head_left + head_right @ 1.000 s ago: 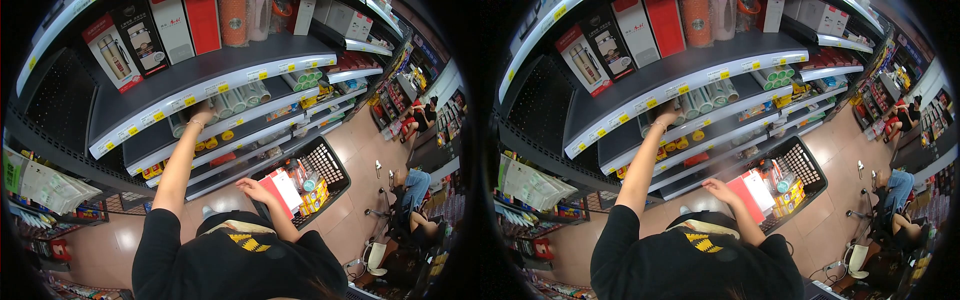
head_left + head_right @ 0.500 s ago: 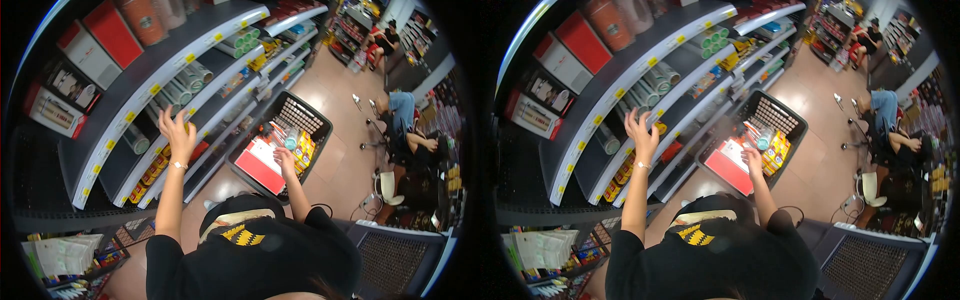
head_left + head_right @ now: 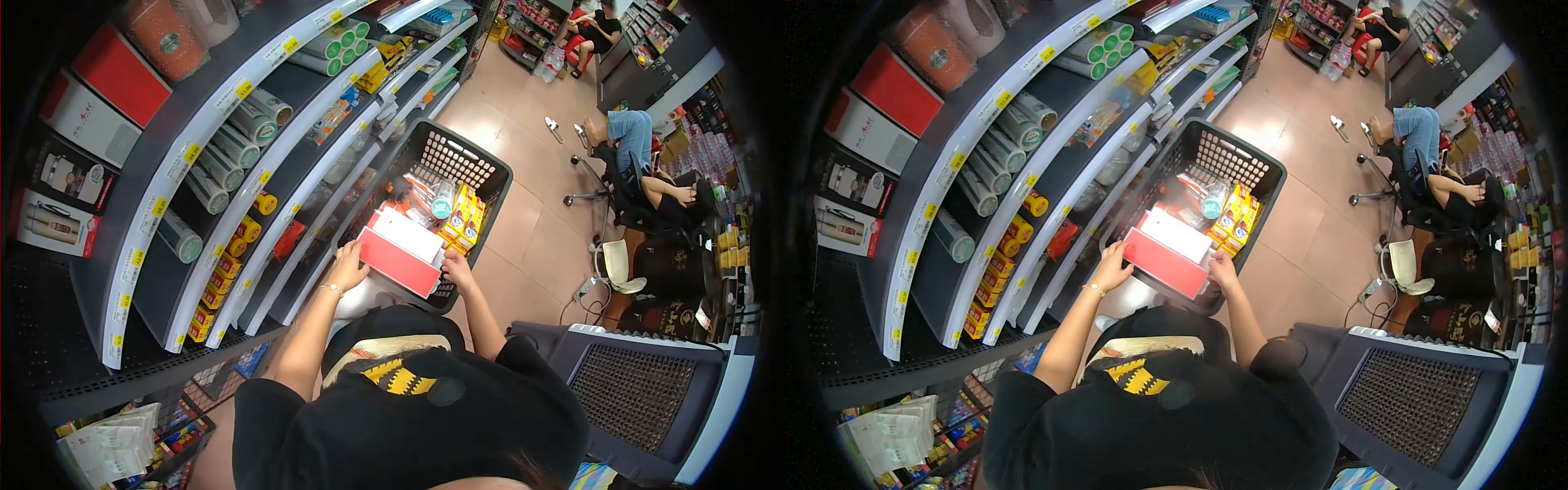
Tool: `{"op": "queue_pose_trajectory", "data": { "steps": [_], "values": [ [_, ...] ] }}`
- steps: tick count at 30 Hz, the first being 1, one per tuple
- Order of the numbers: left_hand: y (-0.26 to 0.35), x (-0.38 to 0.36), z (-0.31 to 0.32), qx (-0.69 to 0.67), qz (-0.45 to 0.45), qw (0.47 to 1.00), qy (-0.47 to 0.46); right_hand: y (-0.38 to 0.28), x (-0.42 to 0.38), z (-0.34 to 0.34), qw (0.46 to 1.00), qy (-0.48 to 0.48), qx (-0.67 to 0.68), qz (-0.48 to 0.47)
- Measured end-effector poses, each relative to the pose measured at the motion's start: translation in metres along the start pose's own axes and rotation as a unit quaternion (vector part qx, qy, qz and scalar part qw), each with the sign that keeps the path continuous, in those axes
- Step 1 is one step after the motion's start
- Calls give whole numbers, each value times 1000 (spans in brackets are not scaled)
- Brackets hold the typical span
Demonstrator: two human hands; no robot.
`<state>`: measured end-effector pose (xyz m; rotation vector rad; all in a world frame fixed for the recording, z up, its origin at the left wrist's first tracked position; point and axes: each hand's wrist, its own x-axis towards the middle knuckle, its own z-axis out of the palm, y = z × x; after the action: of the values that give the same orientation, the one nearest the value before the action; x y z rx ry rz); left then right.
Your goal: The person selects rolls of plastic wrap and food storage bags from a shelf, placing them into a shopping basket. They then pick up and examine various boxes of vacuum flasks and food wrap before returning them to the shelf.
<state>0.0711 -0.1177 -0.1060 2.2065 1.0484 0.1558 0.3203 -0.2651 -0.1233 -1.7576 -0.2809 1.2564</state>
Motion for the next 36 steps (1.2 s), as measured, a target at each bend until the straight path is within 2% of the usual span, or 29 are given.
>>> {"op": "queue_pose_trajectory", "data": {
  "steps": [3, 4, 6, 7, 10, 13, 16, 17, 20, 26, 27, 30, 34, 36],
  "values": [
    [-1, 4, 14, 35, -38, 999, -16, 8, 8, 5, 997, 22, -71, 21],
    [6, 4, 11, 51, -65, 996, -31, 25, 27, 4, 983, 56, -162, -68],
    [12, 5, 9, 74, -91, 992, -49, 49, 62, 3, 903, 120, -332, -243],
    [12, 5, 9, 81, -91, 991, -55, 30, 58, 7, 918, 75, -335, -197],
    [12, 2, 16, 124, -83, 987, -57, -15, 45, 37, 899, 61, -424, -86],
    [12, 0, 17, 138, -91, 985, -57, -14, 40, 53, 741, 100, -608, -265],
    [7, -3, 18, 118, -90, 988, -50, -5, 50, 62, 804, -25, -557, -209],
    [5, -3, 19, 110, -85, 989, -46, -2, 54, 61, 774, -22, -594, -216],
    [4, -4, 14, 95, -91, 989, -69, -5, 61, 56, 752, -17, -611, -246],
    [-2, -3, 16, 71, -91, 991, -72, -29, 73, 42, 761, -50, -603, -235],
    [-2, -3, 15, 71, -92, 990, -76, -26, 76, 42, 756, -27, -600, -260],
    [-4, -3, 17, 68, -86, 991, -71, -25, 86, 45, 763, -14, -597, -247],
    [-5, -4, 19, 60, -102, 990, -71, -35, 83, 56, 794, 18, -589, -149],
    [-6, -4, 20, 66, -100, 990, -71, -37, 92, 53, 810, 15, -571, -135]
  ]
}}
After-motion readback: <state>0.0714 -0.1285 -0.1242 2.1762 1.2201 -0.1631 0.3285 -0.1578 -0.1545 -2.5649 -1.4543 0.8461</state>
